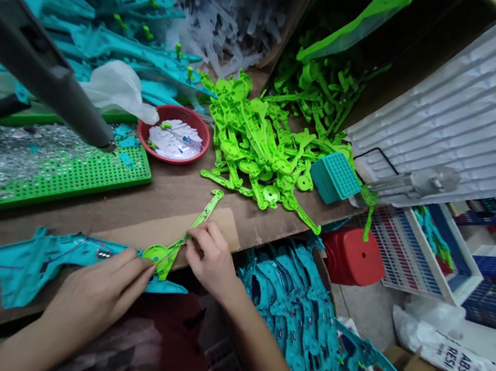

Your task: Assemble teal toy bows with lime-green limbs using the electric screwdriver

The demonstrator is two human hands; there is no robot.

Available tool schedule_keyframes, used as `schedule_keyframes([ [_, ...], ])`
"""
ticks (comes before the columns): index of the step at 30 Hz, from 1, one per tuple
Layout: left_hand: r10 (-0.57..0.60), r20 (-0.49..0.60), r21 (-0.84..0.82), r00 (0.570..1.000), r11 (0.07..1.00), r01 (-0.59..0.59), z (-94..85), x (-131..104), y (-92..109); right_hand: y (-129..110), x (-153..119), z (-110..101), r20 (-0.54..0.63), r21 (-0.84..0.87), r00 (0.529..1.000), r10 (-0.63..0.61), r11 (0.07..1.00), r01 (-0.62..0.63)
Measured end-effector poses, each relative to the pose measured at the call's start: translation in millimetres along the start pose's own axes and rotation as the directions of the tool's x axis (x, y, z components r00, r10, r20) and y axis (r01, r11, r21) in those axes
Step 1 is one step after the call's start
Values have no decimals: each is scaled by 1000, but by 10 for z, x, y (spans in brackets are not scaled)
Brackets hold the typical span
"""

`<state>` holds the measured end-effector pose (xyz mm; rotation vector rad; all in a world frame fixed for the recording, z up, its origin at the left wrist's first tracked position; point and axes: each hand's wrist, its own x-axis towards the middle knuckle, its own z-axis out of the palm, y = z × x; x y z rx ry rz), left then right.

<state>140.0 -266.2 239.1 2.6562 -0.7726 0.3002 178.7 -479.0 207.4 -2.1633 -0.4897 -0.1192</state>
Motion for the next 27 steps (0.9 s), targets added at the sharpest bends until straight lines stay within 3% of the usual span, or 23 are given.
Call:
schedule_keyframes([
  [5,-40,34,-4,999,999,40,57,-11,14,36,62,-69,69,-60,996,-50,997,54],
  [10,-80,-19,-303,997,950,71,86,23,82,51,138,-170,192,-37,979,-68,996,77],
  [14,-73,-4,-391,997,918,66,106,90,134,-18,143,-179,251,-96,968,-15,995,41],
  [17,-67,-12,-340,998,939,59,99,116,126,-80,121,-136,229,-148,973,13,989,21],
  [21,-85,-46,-263,995,962,70,86,95,57,-119,95,-84,140,-88,987,76,994,-64],
  [27,-102,-31,-313,994,946,87,101,56,28,-185,82,60,45,-54,980,195,980,-192],
])
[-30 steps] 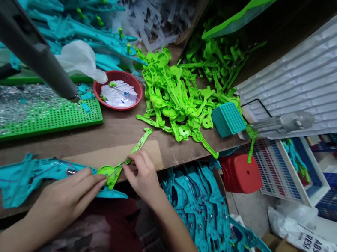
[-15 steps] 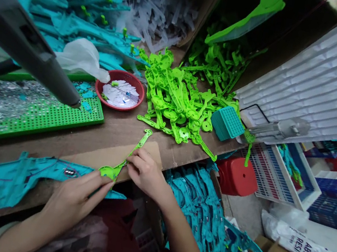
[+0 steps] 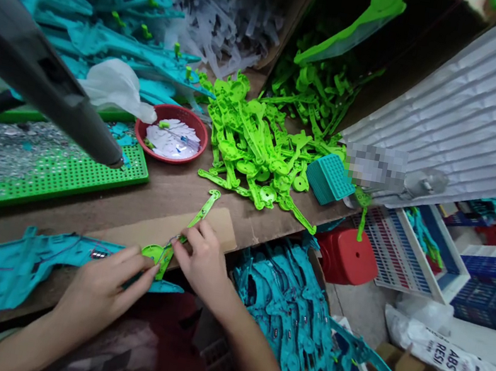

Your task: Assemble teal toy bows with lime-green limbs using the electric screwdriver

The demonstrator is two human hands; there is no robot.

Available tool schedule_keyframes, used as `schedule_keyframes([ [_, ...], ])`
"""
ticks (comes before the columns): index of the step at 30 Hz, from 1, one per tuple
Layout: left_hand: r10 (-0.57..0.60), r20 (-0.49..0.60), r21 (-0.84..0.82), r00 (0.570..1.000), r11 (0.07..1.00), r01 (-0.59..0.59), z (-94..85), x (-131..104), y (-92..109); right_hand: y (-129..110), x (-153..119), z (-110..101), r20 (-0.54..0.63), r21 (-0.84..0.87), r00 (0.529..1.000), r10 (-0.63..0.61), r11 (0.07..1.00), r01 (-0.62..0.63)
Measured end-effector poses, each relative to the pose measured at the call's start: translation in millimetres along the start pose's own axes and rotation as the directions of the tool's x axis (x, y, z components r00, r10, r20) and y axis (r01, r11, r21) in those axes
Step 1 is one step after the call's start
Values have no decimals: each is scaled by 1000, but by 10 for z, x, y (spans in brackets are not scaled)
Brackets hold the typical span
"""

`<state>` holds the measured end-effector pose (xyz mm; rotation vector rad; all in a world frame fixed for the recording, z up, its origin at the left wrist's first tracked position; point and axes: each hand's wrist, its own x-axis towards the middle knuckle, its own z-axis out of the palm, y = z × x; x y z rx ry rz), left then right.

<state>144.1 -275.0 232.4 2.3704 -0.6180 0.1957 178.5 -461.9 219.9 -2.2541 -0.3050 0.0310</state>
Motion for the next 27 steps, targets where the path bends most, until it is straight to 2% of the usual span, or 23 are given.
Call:
schedule_keyframes([
  [3,7,-1,-27,1000,1000,-7,16,-6,14,-40,-8,101,-71,-66,997,34,997,-39],
  [7,-15,4,-42,1000,999,15,24,-25,3,-35,-16,175,-135,-127,991,-9,992,-9],
  [10,-48,17,-64,999,997,49,12,-31,-20,3,-18,153,-113,-54,993,-24,998,18],
  [17,-61,8,-113,998,992,61,-40,34,-26,29,13,44,52,20,997,-51,999,50],
  [23,-57,0,-95,998,994,57,-55,17,-76,-29,20,39,8,8,999,31,999,-31],
  [27,-57,-11,-80,998,995,56,-68,8,-93,1,2,34,-14,87,998,61,994,-59],
])
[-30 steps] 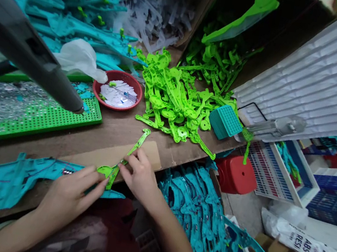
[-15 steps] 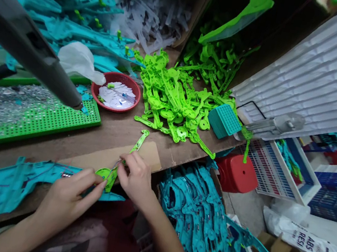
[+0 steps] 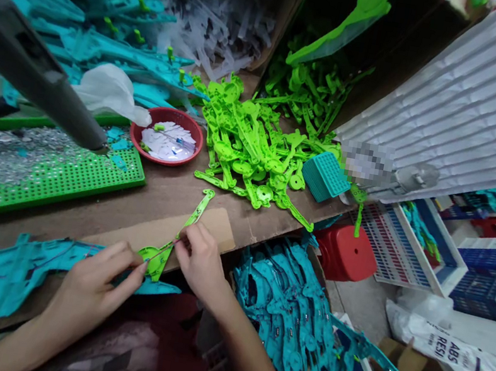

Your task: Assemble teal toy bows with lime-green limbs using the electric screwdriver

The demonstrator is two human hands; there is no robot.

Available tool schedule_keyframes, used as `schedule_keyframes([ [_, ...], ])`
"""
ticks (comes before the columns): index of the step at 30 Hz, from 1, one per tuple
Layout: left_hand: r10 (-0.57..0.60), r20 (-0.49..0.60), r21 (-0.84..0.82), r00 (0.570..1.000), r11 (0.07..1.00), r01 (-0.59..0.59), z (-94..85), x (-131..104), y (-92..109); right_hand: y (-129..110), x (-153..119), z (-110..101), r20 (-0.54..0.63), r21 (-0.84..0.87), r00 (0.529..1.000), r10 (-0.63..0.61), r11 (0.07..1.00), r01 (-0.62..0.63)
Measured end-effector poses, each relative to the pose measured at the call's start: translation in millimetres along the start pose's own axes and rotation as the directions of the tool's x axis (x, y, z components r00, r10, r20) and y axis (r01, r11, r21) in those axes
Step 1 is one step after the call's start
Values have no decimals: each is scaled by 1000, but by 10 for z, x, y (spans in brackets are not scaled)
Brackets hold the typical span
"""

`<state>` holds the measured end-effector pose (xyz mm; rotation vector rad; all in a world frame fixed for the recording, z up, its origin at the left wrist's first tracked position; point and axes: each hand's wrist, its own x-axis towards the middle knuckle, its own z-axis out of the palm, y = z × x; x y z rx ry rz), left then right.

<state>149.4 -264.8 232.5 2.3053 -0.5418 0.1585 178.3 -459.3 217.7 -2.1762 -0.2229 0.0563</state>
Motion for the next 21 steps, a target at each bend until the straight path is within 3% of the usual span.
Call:
schedule_keyframes([
  [3,58,-15,-3,998,998,-58,4,17,-16,44,1,1,11,32,1000,2,999,-2],
  [8,186,90,14,978,982,-188,63,51,-83,75,23,-24,41,13,997,-58,998,57],
  [17,81,100,-38,992,996,-77,60,91,-110,89,18,-95,98,31,985,-144,989,141],
  [21,31,105,-75,994,997,-23,56,64,-153,88,37,-98,156,-76,968,-199,974,213],
])
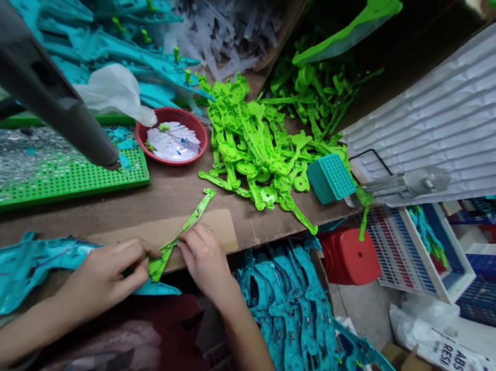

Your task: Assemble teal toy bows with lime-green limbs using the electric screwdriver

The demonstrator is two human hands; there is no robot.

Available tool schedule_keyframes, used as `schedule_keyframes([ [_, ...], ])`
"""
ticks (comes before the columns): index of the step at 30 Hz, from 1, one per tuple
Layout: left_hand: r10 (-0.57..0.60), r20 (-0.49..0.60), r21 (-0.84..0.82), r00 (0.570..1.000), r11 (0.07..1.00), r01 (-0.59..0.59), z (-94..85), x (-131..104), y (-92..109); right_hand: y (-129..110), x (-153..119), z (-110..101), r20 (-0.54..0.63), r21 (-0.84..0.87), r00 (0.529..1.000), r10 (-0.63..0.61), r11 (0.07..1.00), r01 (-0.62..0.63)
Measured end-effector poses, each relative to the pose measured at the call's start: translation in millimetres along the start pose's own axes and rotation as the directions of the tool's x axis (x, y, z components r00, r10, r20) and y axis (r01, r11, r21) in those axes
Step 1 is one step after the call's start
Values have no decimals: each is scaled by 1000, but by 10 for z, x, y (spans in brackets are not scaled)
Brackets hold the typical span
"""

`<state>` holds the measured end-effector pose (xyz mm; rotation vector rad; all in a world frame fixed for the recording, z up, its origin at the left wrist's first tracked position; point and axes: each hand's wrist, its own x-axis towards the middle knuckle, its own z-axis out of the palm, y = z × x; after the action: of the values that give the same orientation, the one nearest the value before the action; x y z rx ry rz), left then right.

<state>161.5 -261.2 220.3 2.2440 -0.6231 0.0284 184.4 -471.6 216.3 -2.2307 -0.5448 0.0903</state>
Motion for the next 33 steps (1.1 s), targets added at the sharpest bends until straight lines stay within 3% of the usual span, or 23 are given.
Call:
schedule_keyframes([
  [6,37,18,32,999,999,-37,10,3,-6,52,71,-108,237,-322,951,-200,907,271],
  [11,53,45,15,998,998,-53,-16,37,-14,124,255,-249,350,-235,909,-226,918,319],
  [16,48,96,-3,994,999,-48,-28,22,-41,110,472,-393,528,-205,807,-264,883,422],
  [19,106,81,67,991,991,-111,-61,-39,-15,84,520,-417,583,-215,770,-261,864,455],
  [24,319,17,301,948,902,-309,-172,-149,126,83,520,-385,571,-126,775,-270,905,407],
  [33,311,90,380,946,867,-322,-36,-226,161,159,476,-334,498,-65,812,-305,920,385],
])
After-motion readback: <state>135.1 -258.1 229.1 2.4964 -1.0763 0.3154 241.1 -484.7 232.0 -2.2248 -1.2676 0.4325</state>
